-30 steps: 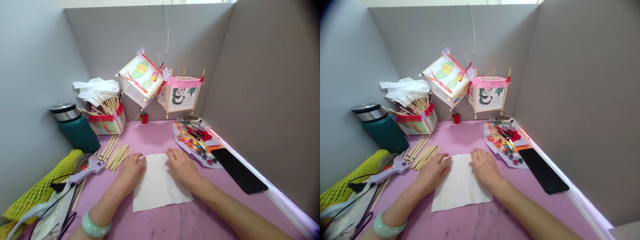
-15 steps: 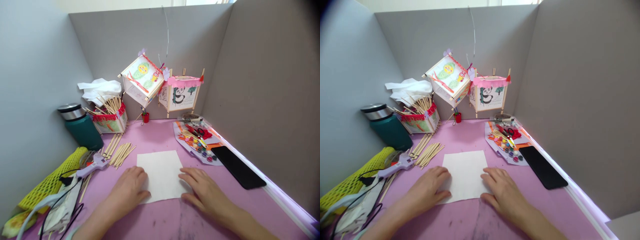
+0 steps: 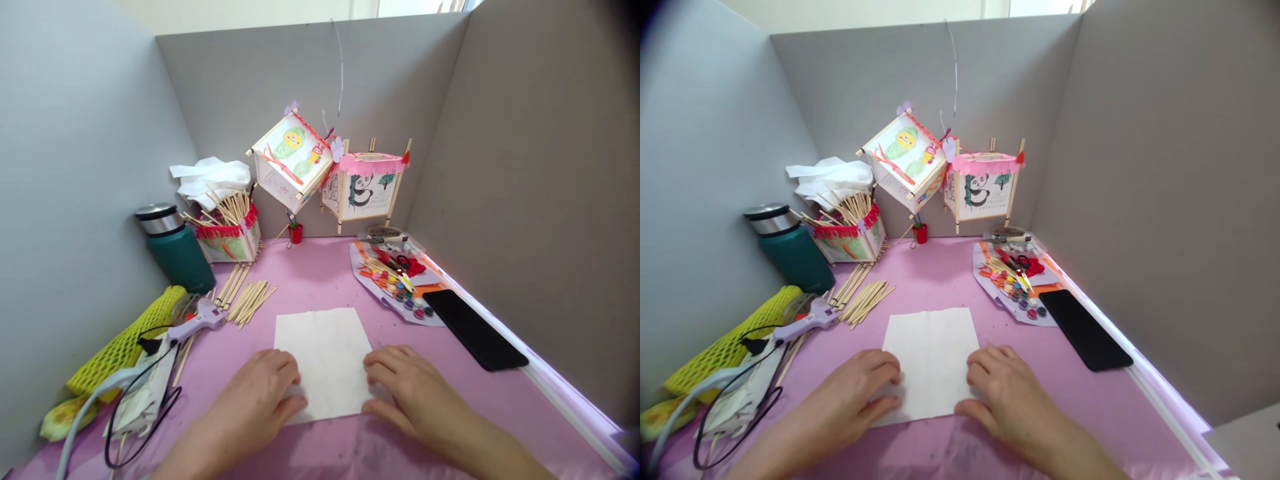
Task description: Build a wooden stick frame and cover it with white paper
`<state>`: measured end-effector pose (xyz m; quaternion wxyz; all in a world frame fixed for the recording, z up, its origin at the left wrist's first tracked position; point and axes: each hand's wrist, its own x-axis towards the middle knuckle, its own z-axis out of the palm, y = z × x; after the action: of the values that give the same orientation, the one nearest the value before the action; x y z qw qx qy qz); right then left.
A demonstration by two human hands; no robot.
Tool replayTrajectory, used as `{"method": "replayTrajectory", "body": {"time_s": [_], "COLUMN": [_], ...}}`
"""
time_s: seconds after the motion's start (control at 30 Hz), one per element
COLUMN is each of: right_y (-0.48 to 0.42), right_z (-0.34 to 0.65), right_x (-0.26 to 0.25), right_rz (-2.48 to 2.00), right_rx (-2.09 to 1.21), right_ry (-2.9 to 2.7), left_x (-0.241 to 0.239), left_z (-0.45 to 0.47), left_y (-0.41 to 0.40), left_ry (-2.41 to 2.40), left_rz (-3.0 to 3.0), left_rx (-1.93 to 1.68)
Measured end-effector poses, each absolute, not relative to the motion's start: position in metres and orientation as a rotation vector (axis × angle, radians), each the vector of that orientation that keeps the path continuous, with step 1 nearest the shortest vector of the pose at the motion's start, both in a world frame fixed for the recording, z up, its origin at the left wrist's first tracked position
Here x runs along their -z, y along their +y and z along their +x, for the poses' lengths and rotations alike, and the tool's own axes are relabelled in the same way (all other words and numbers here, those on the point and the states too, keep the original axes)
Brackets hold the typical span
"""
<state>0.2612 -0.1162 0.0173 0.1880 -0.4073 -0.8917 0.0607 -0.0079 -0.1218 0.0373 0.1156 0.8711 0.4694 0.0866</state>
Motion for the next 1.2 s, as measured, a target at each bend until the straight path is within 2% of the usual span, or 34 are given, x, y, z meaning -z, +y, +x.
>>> {"method": "replayTrajectory", "body": {"time_s": [0.1,0.3,0.53,0.67,0.83,1.03,1.2], "right_y": [-0.103,-0.06,-0.06,-0.052,-0.032,-0.018,-0.019], "right_z": [0.237,0.202,0.243,0.255,0.24,0.232,0.238], "right_x": [-0.022,0.013,0.032,0.013,-0.016,0.002,0.01], "right_rz": [-1.15,-1.176,-1.511,-1.611,-1.442,-1.277,-1.193], "right_rx": [-0.175,-0.315,-0.174,0.024,0.029,-0.038,-0.081], "right_ry": [-2.422,-2.608,-2.535,-2.391,-2.177,-2.0,-1.968], "left_x": [-0.024,0.01,-0.011,-0.028,-0.025,-0.035,-0.035], "left_z": [0.007,0.027,-0.002,-0.024,-0.038,-0.043,-0.025], "left_y": [-0.107,-0.083,-0.08,-0.044,-0.001,0.0,-0.043], "left_ry": [1.362,1.505,1.535,2.038,2.416,2.393,2.032], "left_rz": [2.594,2.583,2.567,2.436,2.147,1.981,1.816], "left_rx": [-0.373,-0.071,-0.011,-0.162,-0.108,-0.162,-0.239]}}
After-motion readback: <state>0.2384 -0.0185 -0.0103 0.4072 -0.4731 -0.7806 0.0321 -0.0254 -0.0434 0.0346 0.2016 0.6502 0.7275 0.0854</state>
